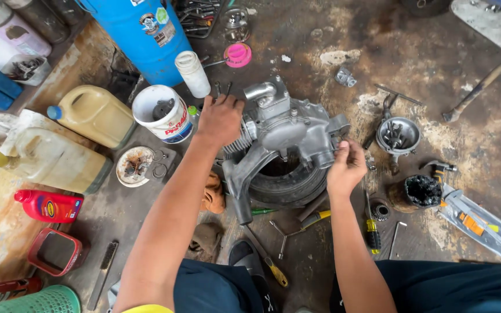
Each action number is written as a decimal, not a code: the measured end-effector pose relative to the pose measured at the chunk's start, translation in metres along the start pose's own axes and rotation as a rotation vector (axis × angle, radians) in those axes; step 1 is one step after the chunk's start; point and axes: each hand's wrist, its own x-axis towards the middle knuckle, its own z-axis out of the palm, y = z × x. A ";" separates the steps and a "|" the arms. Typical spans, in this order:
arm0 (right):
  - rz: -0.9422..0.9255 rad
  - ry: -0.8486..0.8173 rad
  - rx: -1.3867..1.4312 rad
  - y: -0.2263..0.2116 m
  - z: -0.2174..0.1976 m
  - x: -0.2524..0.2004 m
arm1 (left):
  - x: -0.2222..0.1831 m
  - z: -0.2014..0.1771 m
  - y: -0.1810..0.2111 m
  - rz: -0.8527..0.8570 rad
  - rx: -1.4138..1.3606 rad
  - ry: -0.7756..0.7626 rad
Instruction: Scraping gasket residue or debris off a motorcycle engine block component using a utility knife.
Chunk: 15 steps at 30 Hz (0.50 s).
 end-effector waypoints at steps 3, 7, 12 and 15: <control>-0.095 -0.122 -0.004 -0.027 0.024 -0.013 | -0.005 -0.023 -0.002 -0.025 -0.123 0.003; -0.081 -0.271 0.173 -0.052 0.048 -0.044 | -0.021 -0.005 -0.016 -0.029 -0.090 0.034; -0.314 -0.416 -0.003 -0.057 0.068 -0.056 | -0.019 0.004 -0.034 -0.077 -0.165 0.034; -0.522 -0.351 -0.147 -0.059 0.080 -0.057 | -0.022 0.005 -0.039 -0.087 -0.170 0.045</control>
